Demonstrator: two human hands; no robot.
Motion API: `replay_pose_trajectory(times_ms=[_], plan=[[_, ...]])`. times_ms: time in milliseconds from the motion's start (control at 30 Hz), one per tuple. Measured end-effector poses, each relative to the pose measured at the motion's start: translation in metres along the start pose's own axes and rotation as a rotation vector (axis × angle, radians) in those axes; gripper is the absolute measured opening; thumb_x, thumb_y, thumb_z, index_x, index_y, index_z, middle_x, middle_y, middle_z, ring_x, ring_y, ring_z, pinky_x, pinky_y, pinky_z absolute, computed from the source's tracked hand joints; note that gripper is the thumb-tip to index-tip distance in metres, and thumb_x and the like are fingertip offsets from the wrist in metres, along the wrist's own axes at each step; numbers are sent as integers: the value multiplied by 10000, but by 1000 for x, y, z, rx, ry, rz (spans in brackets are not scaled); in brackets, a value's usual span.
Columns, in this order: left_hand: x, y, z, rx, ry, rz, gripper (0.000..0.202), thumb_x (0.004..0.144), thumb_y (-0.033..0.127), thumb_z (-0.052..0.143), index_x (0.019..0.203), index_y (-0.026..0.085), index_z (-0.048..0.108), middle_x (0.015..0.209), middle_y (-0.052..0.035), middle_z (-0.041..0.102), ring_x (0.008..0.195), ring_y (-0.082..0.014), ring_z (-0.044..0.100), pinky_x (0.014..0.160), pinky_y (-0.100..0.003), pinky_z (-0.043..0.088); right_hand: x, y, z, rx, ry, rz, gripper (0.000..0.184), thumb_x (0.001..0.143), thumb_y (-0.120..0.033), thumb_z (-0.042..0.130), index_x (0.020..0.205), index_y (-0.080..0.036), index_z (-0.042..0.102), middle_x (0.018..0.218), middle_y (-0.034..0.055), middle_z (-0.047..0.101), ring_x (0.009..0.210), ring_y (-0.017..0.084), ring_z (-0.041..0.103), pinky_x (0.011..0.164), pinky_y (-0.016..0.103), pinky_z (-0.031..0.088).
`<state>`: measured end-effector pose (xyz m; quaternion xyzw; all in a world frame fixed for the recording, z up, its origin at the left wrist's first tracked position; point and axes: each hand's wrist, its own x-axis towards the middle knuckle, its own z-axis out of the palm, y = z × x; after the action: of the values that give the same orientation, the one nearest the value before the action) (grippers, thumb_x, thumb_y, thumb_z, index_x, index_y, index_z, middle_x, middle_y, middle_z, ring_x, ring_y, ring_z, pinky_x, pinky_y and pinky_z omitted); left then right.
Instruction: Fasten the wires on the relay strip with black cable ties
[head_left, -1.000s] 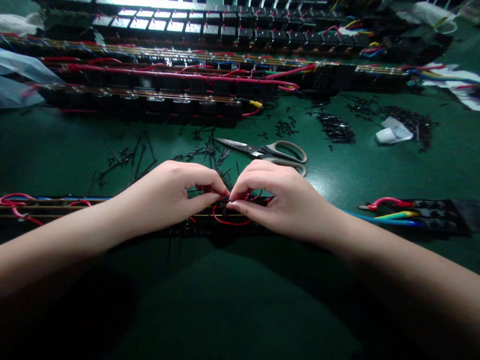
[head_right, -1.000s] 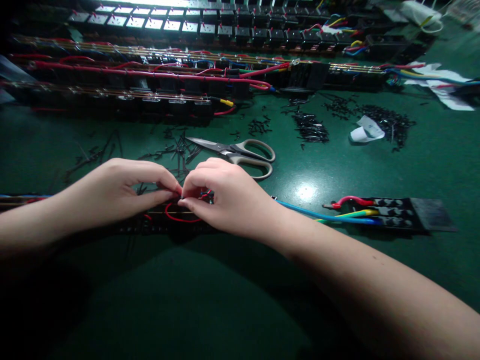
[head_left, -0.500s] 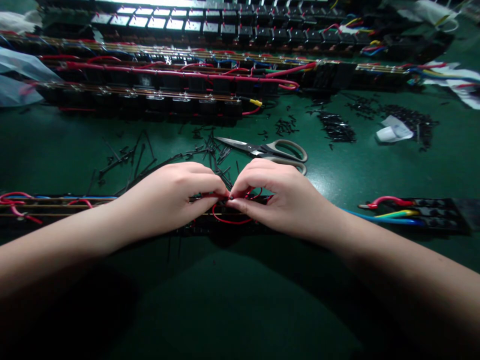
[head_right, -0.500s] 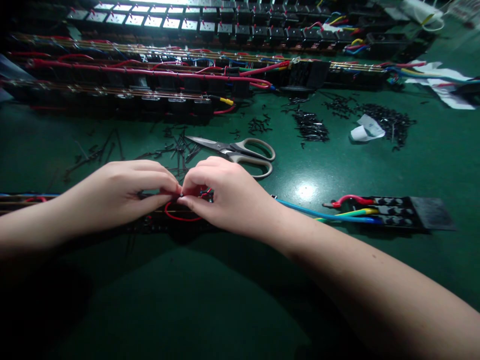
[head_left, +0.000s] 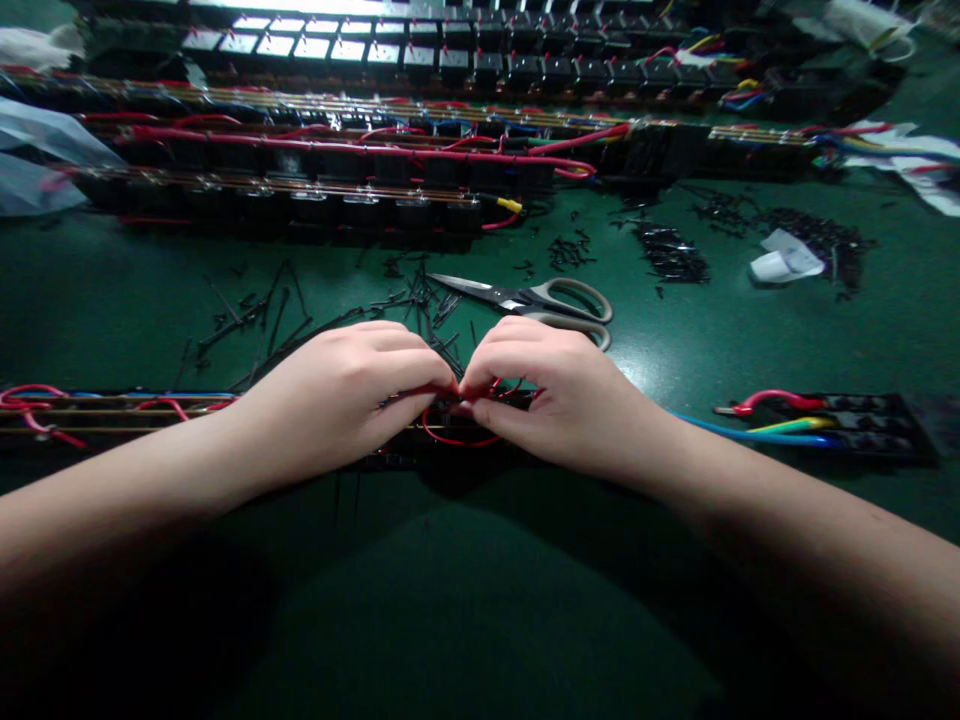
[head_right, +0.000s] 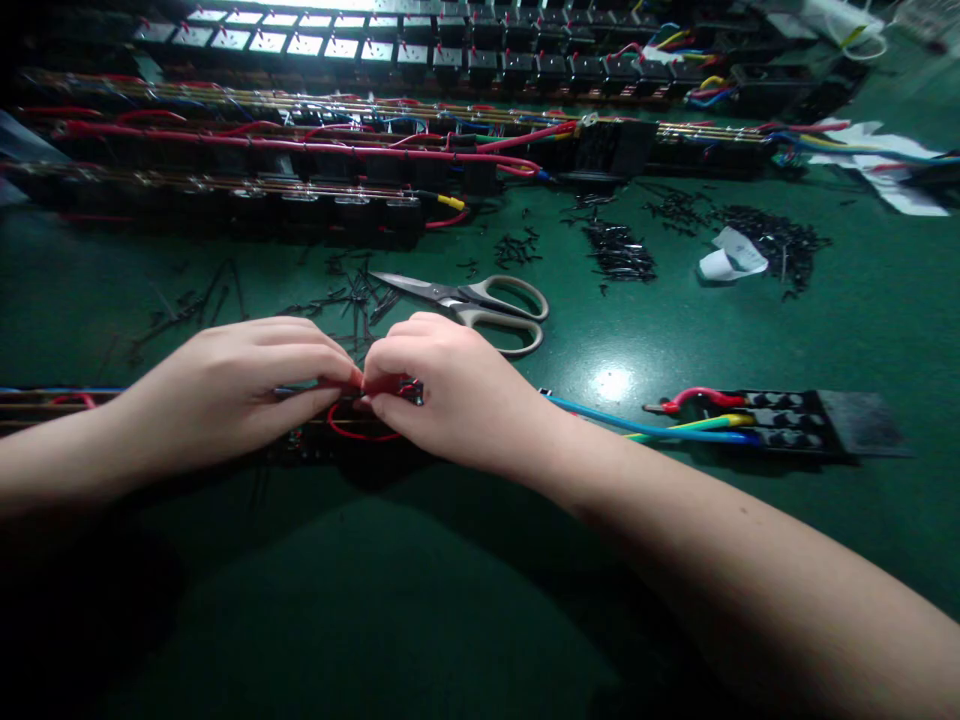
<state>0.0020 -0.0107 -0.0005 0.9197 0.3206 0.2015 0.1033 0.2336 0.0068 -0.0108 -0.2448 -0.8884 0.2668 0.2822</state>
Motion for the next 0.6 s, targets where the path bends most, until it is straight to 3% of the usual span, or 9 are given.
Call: replay_pose_trajectory(times_ms=[600], plan=[[-3, 2, 0, 45, 59, 80, 244, 1012, 122, 526, 967, 123, 765, 890, -61, 785, 805, -167, 712, 757, -252, 501, 0, 2, 2, -22, 5, 3, 86, 878, -73, 666, 810, -122, 685, 794, 44, 674, 770, 156, 593, 716, 267, 445]])
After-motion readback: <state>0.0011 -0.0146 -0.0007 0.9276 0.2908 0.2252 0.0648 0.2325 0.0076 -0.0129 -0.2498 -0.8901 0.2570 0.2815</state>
